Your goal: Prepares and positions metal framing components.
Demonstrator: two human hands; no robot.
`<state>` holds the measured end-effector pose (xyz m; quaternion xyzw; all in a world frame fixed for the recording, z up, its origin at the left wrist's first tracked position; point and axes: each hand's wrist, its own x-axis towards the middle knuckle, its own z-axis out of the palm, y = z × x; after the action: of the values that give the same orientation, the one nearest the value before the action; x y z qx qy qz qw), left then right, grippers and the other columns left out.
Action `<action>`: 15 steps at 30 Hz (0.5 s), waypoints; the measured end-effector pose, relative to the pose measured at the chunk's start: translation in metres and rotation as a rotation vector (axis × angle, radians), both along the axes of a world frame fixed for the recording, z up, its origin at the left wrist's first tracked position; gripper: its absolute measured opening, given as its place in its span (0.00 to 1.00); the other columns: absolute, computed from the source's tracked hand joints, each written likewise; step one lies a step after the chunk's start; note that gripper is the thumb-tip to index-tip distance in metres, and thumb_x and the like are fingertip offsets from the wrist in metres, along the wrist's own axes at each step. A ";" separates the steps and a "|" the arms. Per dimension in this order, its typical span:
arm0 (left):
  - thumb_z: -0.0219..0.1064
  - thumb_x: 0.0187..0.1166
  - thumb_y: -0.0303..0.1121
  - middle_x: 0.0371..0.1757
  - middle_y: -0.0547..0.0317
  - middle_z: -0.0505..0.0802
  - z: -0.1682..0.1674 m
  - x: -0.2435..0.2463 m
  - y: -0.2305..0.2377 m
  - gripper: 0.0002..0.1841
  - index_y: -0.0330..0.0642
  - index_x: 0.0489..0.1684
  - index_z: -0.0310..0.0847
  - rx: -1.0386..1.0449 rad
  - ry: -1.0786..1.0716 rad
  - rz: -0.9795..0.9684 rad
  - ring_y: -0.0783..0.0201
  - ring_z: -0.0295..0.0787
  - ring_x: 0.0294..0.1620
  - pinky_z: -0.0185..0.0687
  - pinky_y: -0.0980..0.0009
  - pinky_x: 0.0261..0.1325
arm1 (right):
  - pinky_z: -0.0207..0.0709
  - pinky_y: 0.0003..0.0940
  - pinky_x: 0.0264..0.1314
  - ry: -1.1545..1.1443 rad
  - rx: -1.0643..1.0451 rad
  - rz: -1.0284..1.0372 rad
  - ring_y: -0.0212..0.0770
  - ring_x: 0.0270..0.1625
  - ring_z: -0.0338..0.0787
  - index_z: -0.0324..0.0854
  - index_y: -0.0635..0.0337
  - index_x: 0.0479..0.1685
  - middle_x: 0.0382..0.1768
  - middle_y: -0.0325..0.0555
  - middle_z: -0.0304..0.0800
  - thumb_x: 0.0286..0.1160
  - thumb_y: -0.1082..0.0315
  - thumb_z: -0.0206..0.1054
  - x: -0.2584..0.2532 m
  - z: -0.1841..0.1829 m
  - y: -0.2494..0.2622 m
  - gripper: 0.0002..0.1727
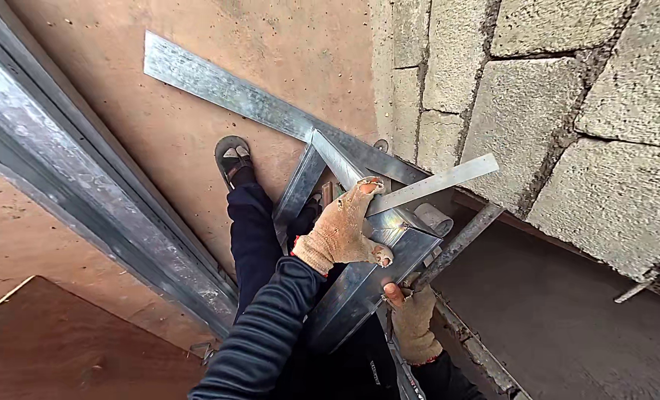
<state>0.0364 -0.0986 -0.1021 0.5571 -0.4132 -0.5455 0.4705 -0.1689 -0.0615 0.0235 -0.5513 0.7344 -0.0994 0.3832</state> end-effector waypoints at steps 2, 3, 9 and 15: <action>0.74 0.31 0.82 0.77 0.50 0.82 0.001 -0.001 -0.001 0.67 0.41 0.78 0.73 -0.015 0.004 0.000 0.59 0.79 0.77 0.78 0.55 0.77 | 0.91 0.37 0.31 -0.013 -0.004 0.002 0.38 0.28 0.92 0.81 0.65 0.53 0.31 0.43 0.92 0.47 0.33 0.86 -0.001 -0.001 -0.001 0.45; 0.74 0.32 0.81 0.77 0.50 0.82 0.001 -0.003 -0.001 0.66 0.41 0.78 0.73 -0.019 0.009 0.009 0.59 0.78 0.77 0.76 0.55 0.78 | 0.91 0.37 0.31 -0.021 -0.006 -0.001 0.38 0.29 0.92 0.81 0.64 0.53 0.31 0.43 0.92 0.47 0.32 0.85 -0.001 -0.001 -0.001 0.45; 0.58 0.47 0.90 0.78 0.45 0.81 -0.002 -0.009 0.003 0.67 0.34 0.76 0.74 -0.068 0.046 0.078 0.56 0.74 0.82 0.67 0.51 0.86 | 0.92 0.35 0.33 -0.090 0.019 -0.059 0.35 0.29 0.92 0.81 0.64 0.49 0.29 0.40 0.93 0.47 0.37 0.87 0.001 -0.002 0.000 0.42; 0.33 0.85 0.71 0.77 0.53 0.83 -0.006 -0.016 0.007 0.45 0.41 0.71 0.80 0.045 0.232 0.213 0.58 0.76 0.80 0.71 0.55 0.84 | 0.83 0.30 0.31 -0.084 -0.040 0.013 0.28 0.29 0.83 0.79 0.60 0.50 0.29 0.36 0.83 0.70 0.18 0.51 -0.052 -0.009 0.023 0.47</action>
<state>0.0207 -0.0912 -0.1081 0.5414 -0.2824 -0.5624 0.5575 -0.2205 -0.0385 0.0142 -0.5589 0.7121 -0.1345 0.4031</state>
